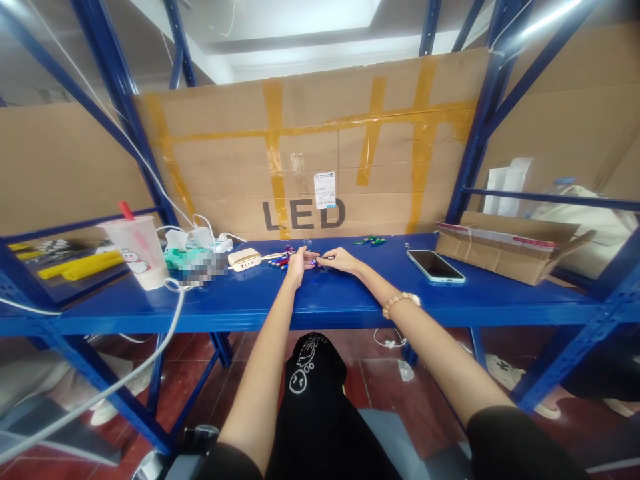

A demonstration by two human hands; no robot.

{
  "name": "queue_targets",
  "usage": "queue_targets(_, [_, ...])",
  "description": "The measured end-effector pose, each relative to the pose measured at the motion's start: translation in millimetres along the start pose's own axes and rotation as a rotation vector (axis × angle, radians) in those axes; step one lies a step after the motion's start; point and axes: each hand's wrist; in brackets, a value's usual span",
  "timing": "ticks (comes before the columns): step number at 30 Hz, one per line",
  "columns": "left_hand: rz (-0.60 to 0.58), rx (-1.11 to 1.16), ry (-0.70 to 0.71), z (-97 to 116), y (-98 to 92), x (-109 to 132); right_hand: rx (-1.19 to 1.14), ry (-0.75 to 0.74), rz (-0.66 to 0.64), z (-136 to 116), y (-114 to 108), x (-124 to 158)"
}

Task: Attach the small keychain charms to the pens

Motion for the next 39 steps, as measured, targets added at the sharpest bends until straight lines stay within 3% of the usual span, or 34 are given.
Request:
queue_targets(10, [-0.011, -0.001, -0.015, 2, -0.7, 2, 0.043, 0.042, -0.064, -11, -3, 6])
queue_targets(39, [0.000, -0.008, -0.037, 7, 0.5, 7, 0.072, 0.087, 0.013, -11, -2, 6])
Point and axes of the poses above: each hand's wrist, its own x-axis away from the middle knuckle, its own y-axis out of the palm, z = x × y, and after that the axes turned 4 degrees about -x, right-handed
